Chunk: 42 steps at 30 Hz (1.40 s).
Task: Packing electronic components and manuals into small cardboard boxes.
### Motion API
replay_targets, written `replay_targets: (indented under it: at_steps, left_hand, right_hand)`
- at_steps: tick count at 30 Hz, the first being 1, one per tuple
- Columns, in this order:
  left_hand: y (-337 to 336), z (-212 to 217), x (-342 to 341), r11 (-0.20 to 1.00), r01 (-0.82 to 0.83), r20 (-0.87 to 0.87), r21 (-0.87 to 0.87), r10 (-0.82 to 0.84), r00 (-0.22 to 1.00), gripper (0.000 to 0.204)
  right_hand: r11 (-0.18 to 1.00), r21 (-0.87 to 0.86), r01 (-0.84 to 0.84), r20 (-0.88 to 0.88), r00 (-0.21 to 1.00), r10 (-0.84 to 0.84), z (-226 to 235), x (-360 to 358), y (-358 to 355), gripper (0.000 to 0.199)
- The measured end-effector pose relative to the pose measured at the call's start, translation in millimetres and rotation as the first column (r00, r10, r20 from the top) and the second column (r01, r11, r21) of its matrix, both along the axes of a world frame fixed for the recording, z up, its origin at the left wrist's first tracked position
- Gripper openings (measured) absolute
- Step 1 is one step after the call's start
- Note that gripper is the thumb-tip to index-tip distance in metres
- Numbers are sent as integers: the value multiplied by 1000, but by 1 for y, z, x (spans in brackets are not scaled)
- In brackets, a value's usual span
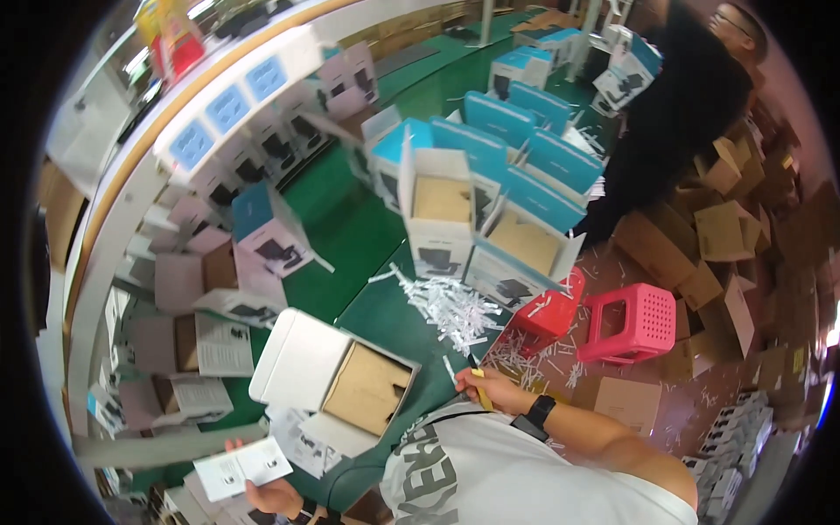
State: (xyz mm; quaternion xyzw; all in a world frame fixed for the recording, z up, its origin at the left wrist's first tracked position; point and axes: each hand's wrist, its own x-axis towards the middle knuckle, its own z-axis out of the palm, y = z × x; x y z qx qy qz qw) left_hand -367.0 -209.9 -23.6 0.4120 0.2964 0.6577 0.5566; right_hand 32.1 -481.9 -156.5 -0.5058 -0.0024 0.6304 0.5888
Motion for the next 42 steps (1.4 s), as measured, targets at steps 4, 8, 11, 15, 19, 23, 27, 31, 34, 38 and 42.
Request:
replay_targets:
  at_steps: [4, 8, 11, 15, 19, 23, 27, 31, 34, 38, 42]
  left_hand:
    - [-29, 89, 89, 980, 143, 129, 137, -161, 979, 92]
    - [-50, 69, 161, 986, 3, -331, 165, 52, 942, 99]
    - [-49, 2, 131, 960, 112, -782, 257, 139, 607, 113]
    - [-59, 41, 136, 963, -8, -648, 270, 188, 738, 121]
    - [-71, 66, 142, 957, 239, -904, 166, 51, 424, 133]
    - [-75, 70, 143, 928, 200, -737, 315, 107, 667, 146]
    - [-72, 26, 135, 940, 263, -817, 215, 25, 576, 137]
    - [-90, 22, 140, 935, 270, -628, 229, -70, 775, 124]
    - [-94, 1, 135, 954, 248, -712, 166, -58, 699, 110]
    - [-62, -28, 150, 960, 187, -850, 208, 82, 521, 85]
    - [-50, 10, 176, 878, 353, -904, 323, 177, 388, 86]
  right_hand:
    - [992, 48, -120, 149, 982, 112, -2, 13, 27, 21]
    - [984, 4, -181, 291, 941, 172, 19, 13, 49, 22]
    - [987, -5, -159, 365, 919, 150, 19, 16, 62, 22]
    - [986, 26, -164, 377, 915, 143, 7, 13, 45, 20]
    - [983, -31, -183, 363, 914, 181, -6, 16, 39, 19]
    - [974, 35, -222, 364, 911, 194, 8, 10, 53, 20]
    - [971, -17, -238, 484, 848, 217, 25, 17, 63, 22]
    - [969, 129, -212, 605, 791, 93, 57, 20, 75, 32]
    - [864, 349, -364, 791, 609, -64, 120, 6, 102, 43]
    - [880, 323, -348, 915, 354, -195, 114, -15, 150, 67]
    - [896, 325, -304, 917, 332, -220, 107, -30, 172, 77]
